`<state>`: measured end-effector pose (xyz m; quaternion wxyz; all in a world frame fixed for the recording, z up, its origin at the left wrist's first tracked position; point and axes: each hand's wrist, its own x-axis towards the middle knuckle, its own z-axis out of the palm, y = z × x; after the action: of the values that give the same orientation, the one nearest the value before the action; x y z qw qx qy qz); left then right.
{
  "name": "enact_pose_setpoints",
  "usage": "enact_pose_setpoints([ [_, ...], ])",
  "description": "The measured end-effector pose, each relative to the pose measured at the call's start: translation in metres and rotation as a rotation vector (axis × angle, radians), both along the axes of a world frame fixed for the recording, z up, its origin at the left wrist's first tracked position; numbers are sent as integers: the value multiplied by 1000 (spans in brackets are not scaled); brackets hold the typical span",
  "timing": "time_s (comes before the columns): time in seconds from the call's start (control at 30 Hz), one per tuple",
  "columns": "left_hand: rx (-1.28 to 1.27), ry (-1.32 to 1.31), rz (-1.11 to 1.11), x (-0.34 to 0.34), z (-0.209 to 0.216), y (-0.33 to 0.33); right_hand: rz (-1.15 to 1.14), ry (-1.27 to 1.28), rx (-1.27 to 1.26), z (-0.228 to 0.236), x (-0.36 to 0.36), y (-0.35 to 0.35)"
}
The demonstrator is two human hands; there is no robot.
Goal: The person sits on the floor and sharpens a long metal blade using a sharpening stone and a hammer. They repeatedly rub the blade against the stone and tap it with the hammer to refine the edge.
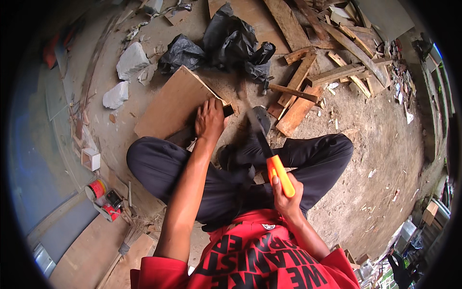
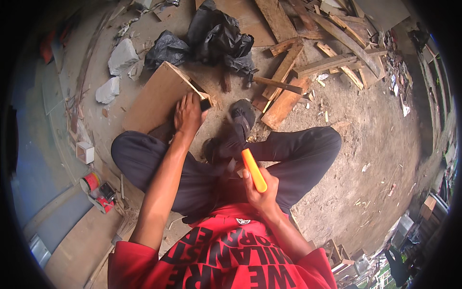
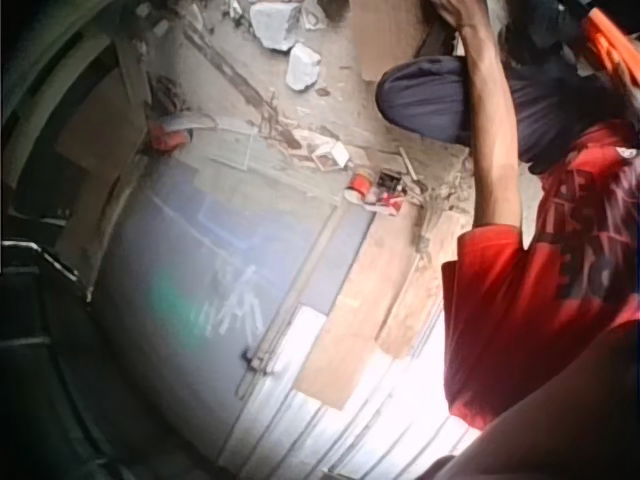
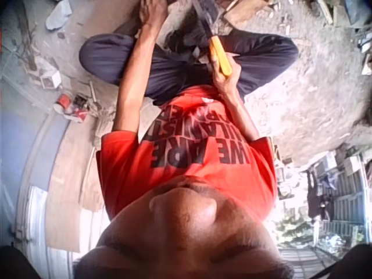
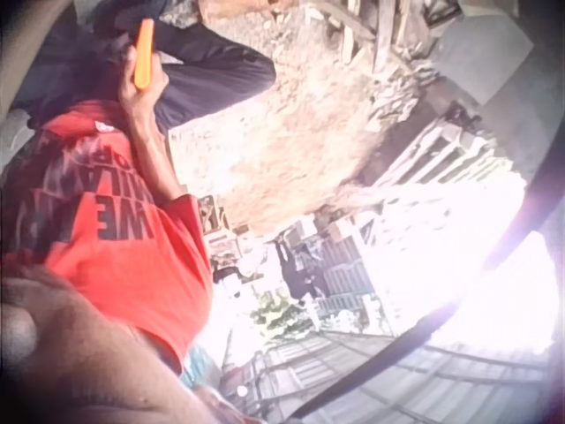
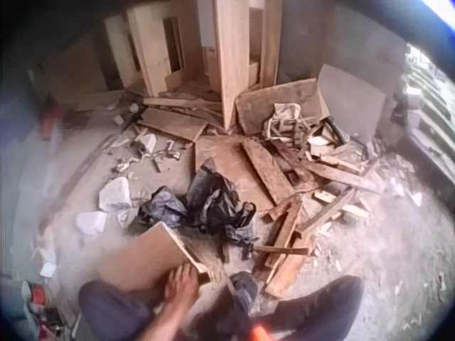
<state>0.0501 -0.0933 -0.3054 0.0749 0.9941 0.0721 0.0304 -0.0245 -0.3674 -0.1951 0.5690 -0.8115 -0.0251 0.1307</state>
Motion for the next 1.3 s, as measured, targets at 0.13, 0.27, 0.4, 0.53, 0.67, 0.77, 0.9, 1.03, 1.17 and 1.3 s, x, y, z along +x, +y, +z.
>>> enact_pose_setpoints([
  [0.13,9,-13,41,1,-3,0,-32,-10,-6,-4,25,6],
  [0.27,25,-39,100,0,-6,-4,62,-56,11,2,27,4],
  [0.4,28,0,181,3,-8,-6,121,-95,-40,2,14,-2],
  [0.53,38,19,202,7,-5,-7,138,-81,-64,6,8,-4],
  [0.67,92,-17,187,2,-11,-7,190,16,-47,29,5,-4],
  [0.77,97,-11,186,1,-11,-7,205,-13,-66,37,1,-5],
  [0.9,67,3,183,2,-2,-10,207,64,-118,51,-8,-23],
  [1.03,61,70,174,4,4,-10,220,35,-172,55,11,-15],
  [1.17,54,105,191,5,-3,-9,210,48,-88,18,92,74],
  [1.3,52,101,199,4,-4,-6,232,-31,-112,-5,88,92],
])
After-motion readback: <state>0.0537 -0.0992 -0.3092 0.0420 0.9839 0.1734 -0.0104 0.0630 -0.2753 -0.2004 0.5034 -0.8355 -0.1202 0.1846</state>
